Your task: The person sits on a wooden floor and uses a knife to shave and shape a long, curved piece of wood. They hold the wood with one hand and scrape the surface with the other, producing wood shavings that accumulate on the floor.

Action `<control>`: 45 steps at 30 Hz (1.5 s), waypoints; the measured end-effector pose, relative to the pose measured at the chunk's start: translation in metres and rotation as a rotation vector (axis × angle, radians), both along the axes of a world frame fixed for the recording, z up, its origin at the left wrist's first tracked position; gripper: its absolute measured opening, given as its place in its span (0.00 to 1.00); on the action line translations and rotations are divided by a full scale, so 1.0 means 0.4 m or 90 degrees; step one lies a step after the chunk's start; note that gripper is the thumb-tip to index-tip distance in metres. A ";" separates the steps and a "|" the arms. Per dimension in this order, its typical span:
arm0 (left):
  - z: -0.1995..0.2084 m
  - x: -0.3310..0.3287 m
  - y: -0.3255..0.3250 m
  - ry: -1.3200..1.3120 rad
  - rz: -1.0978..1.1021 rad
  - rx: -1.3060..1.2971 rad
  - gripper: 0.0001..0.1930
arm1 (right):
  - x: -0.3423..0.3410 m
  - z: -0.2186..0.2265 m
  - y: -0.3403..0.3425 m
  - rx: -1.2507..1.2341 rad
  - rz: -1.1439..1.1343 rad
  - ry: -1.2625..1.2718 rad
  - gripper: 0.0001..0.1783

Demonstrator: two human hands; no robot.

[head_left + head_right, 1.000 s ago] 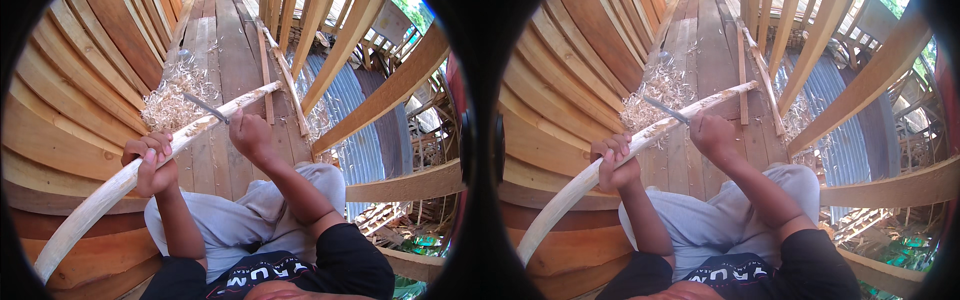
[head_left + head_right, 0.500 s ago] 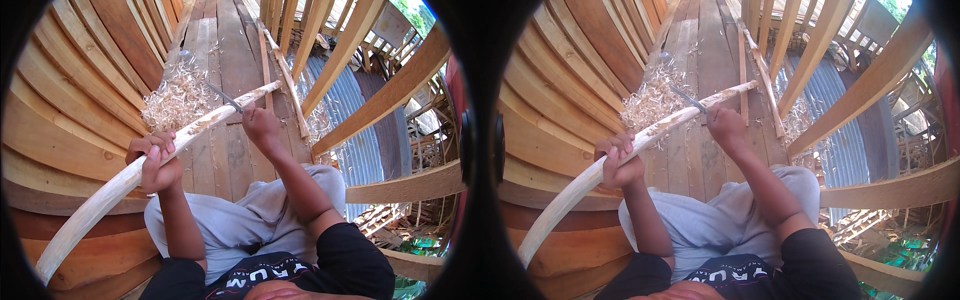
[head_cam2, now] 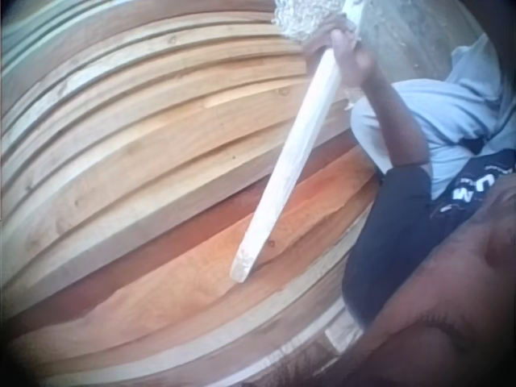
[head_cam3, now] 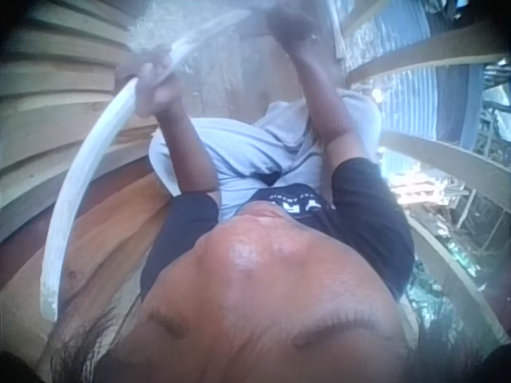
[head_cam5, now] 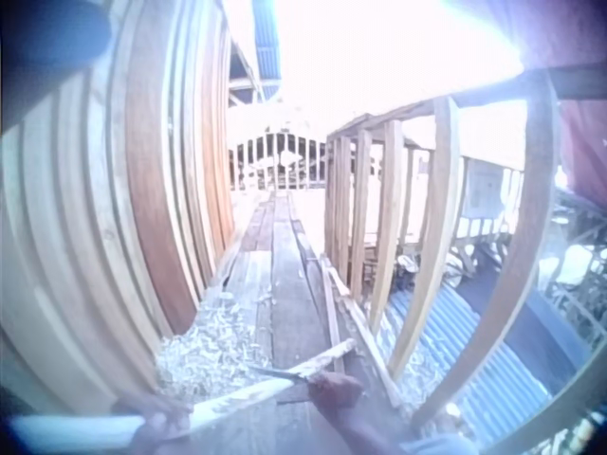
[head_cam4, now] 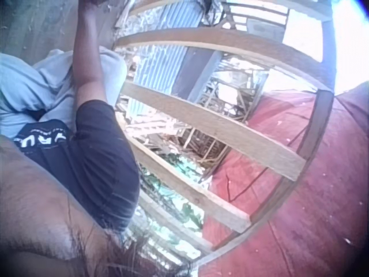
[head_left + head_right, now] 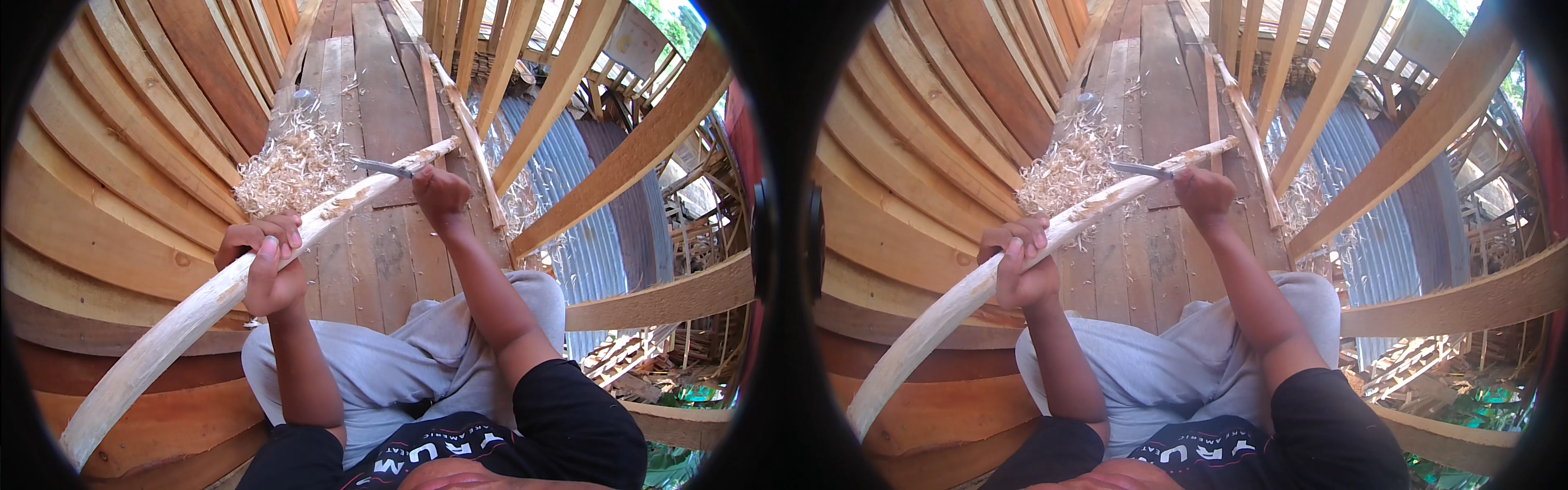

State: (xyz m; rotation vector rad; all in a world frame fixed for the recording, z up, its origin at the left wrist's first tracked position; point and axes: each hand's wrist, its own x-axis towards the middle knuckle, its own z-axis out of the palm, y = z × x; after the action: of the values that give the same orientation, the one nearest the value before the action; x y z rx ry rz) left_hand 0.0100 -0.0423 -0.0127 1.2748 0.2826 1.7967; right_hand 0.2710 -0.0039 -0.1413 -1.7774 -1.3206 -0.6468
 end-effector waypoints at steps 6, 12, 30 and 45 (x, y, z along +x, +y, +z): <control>0.014 -0.024 -0.002 -0.037 -0.002 0.000 0.04 | 0.130 0.065 -0.010 -0.263 -0.152 0.221 0.28; 0.019 -0.020 -0.005 -0.034 0.029 -0.012 0.05 | 0.078 0.094 -0.031 -0.301 0.317 0.503 0.21; 0.009 -0.022 0.003 -0.037 0.016 -0.008 0.04 | 0.003 0.082 -0.041 -0.372 0.296 0.481 0.32; -0.001 -0.021 0.012 -0.046 -0.013 -0.009 0.05 | 0.009 0.150 -0.075 -0.469 0.390 0.934 0.32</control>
State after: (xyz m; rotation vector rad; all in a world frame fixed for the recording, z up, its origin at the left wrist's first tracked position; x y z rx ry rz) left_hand 0.0016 -0.0375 -0.0133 1.1951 0.2406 1.8161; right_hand 0.2745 -0.0338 -0.0813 -1.5071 -0.8610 1.4088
